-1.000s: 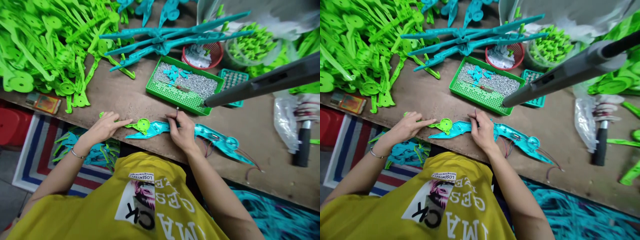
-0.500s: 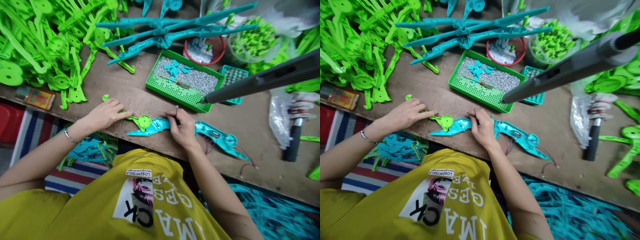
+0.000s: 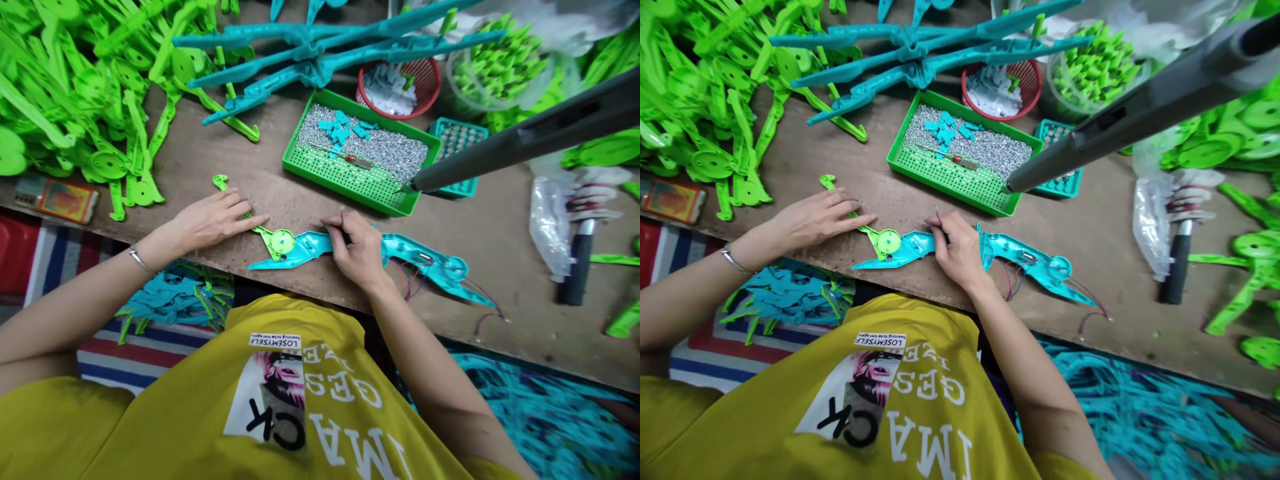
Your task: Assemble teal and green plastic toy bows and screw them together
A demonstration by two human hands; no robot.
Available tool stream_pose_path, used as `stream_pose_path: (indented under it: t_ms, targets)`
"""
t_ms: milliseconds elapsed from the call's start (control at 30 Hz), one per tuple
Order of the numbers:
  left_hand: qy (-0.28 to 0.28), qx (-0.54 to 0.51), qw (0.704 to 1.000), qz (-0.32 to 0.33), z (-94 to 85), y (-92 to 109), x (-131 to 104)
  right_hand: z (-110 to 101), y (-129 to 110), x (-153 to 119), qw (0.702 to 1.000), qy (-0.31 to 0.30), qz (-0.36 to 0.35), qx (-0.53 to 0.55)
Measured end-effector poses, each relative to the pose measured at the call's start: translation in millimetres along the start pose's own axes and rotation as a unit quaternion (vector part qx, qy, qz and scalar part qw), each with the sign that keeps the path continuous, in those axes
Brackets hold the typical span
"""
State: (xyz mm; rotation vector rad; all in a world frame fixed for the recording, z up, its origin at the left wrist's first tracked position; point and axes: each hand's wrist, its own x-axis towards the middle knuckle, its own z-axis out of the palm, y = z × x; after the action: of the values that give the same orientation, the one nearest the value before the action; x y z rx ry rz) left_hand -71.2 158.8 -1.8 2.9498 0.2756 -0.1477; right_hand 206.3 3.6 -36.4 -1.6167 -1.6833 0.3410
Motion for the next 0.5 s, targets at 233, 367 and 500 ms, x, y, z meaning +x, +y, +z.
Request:
stream_pose_path:
  t_ms: [233, 367, 500]
  targets:
    - [0.064, 0.006, 0.993, -0.1, 4.2, 31.5, -8.1, -8.8, -1.6, 2.8, 1.0, -0.01, 0.013, 0.023]
    - [0.175, -0.067, 0.972, -0.144, 12.4, 74.9, -12.6, -21.9, -11.1, 15.0, 0.995, -0.029, 0.059, 0.07]
    - [0.208, -0.101, 0.955, -0.188, 28.2, 109.5, -3.4, -23.6, -27.0, 35.4, 0.982, -0.091, 0.083, 0.142]
